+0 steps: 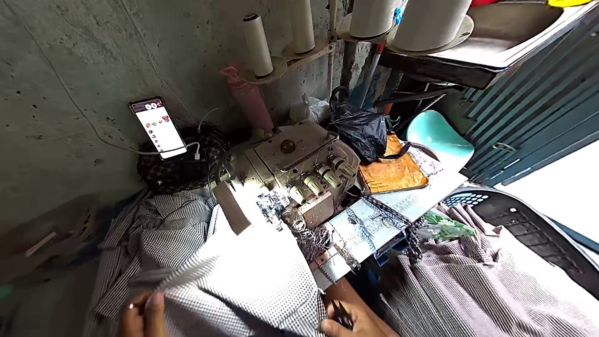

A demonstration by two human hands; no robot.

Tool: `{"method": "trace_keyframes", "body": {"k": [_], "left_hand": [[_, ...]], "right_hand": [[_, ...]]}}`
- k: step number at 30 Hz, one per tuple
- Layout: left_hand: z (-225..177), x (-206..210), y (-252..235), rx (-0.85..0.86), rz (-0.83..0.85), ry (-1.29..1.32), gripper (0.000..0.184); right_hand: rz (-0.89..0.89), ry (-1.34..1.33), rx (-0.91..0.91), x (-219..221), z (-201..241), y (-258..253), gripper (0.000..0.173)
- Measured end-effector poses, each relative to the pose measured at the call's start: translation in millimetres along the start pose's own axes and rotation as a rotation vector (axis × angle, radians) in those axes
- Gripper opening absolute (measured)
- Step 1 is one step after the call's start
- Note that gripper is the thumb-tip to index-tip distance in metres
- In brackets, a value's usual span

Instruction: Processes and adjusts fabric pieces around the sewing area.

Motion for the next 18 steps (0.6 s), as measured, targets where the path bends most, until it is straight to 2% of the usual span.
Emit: {"method": "trace_keyframes", "body": {"k": [2, 3, 5, 7, 8, 9, 11, 13, 15, 16, 18], "left_hand": [[-9.5, -0.8, -11.0, 0.024, -0.033, -0.009, 0.032], [-14.9, -0.4, -15.7, 0.028, -0.039, -0.02, 0.034], [-23.6, -0.6, -24.4, 0.078, -0.032, -0.034, 0.035], [-29.4, -2.7, -32.8, 0.142, -0.022, -0.052, 0.035], [-32.5, -4.0, -36.2, 0.163, -0.012, -0.06, 0.034], [-35.3, -5.2, -39.5, 0.178, 0.0, -0.067, 0.034], [-40.8, -8.5, -46.0, 0.216, 0.018, -0.075, 0.035], [-44.3, -12.0, -52.0, 0.208, 0.053, -0.108, 0.036], [-42.9, -14.6, -56.3, 0.19, 0.08, -0.161, 0.04], [-41.0, -14.9, -57.9, 0.188, 0.09, -0.179, 0.042], [-37.3, -12.8, -59.4, 0.195, 0.102, -0.179, 0.043]], "right_hand": [[-0.074, 0.011, -0.11, -0.3, 3.3, -6.6, 0.011], [-0.122, 0.073, -0.272, -4.2, 10.6, -9.3, 0.018], [-0.202, 0.352, -0.662, -8.1, 32.3, -11.2, 0.027], [-0.207, 0.672, -0.883, 3.5, 50.5, -12.5, 0.03], [-0.139, 0.806, -0.897, 14.5, 52.7, -15.2, 0.039], [-0.013, 0.921, -0.813, 25.7, 49.3, -21.0, 0.047], [0.249, 1.113, -0.484, 40.6, 30.4, -33.7, 0.042], [0.36, 1.151, -0.363, 46.5, 21.9, -31.7, 0.03], [0.429, 1.067, -0.367, 47.9, 24.5, -18.6, 0.019], [0.389, 1.012, -0.455, 46.6, 29.1, -13.6, 0.022], [0.189, 0.97, -0.751, 42.5, 41.7, -12.7, 0.037]]}}
Point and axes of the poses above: each hand's wrist, its own y-axis away from the middle knuckle, its own x-axis out of the palm, z = x × y, the point moved 8 cm from there along -y, towards the middle knuckle, and after that the axes turned 3 degrees about -z, right-handed, at the moved point
